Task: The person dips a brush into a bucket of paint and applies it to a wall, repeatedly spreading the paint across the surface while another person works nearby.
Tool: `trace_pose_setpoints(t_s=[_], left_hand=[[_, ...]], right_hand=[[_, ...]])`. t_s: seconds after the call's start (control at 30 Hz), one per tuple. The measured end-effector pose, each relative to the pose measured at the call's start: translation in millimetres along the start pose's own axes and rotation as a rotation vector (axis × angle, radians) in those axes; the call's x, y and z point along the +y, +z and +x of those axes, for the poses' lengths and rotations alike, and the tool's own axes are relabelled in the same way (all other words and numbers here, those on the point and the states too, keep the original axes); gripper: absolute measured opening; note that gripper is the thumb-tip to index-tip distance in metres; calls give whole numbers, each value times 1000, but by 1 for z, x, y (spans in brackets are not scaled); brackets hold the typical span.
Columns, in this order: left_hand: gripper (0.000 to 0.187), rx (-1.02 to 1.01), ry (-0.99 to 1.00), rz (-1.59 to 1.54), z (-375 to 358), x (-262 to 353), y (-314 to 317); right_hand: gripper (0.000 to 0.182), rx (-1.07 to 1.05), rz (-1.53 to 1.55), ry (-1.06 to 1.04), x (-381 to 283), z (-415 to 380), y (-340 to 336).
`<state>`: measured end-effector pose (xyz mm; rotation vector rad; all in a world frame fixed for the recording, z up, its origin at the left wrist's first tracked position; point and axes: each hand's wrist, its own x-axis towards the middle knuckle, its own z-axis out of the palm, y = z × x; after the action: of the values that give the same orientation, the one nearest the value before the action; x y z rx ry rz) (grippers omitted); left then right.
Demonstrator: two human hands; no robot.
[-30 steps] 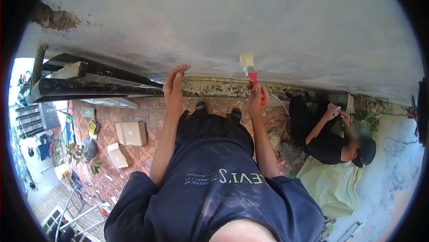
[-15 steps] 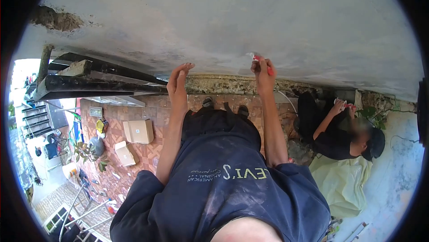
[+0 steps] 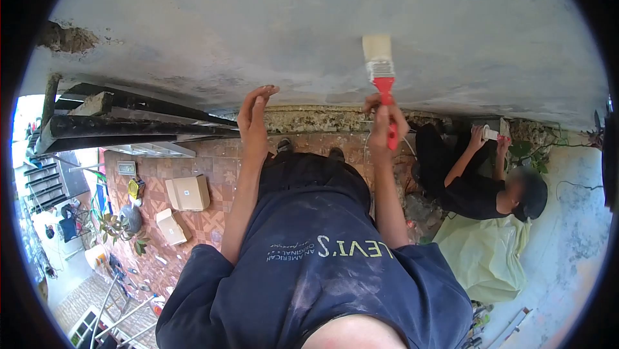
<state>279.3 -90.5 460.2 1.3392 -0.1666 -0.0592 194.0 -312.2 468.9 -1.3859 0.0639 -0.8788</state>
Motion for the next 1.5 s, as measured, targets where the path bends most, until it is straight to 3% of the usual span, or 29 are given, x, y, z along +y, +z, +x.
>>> trace_pose_setpoints(t_s=[0.07,0.17,0.3,0.37,0.4,0.47,0.57,0.67,0.8,0.87,0.97,1.03,1.17,1.27,1.37,1.5], left_hand=[[25,20,-3,13,-2,0,-3],[25,44,12,49,-11,2,-10],[26,97,-1,61,-17,3,-19],[26,113,8,75,-19,4,-23],[26,123,10,84,-20,6,-24],[26,120,15,101,-24,5,-28],[26,117,49,38,-16,3,-28],[25,133,8,47,-22,3,-22],[25,34,20,38,-18,-1,-11],[25,23,30,18,-14,-2,-10],[25,21,24,-1,-10,-4,-11],[28,-23,23,42,-8,-4,-15],[24,14,20,-19,-7,-4,-19],[28,-7,12,-13,-8,-4,-27],[28,34,7,-39,-5,-4,-37],[26,82,8,-50,-3,-3,-54]], right_hand=[[21,7,-161,141,37,-9,-9],[21,-82,-322,25,99,-26,-29],[18,-48,-312,62,139,-53,-35],[15,73,-171,341,164,-71,-40],[15,75,-160,337,184,-83,-46],[18,344,-178,861,213,-104,-58],[20,221,-122,773,200,-103,-60],[21,194,24,845,184,-81,-51],[20,211,54,882,160,-62,-41],[22,218,216,779,158,-60,-37],[23,172,18,815,147,-61,-38],[22,190,45,807,141,-61,-33],[20,223,230,825,145,-69,-29],[18,150,122,964,141,-72,-33],[16,254,277,938,141,-79,-20],[16,233,381,901,135,-78,-5]])
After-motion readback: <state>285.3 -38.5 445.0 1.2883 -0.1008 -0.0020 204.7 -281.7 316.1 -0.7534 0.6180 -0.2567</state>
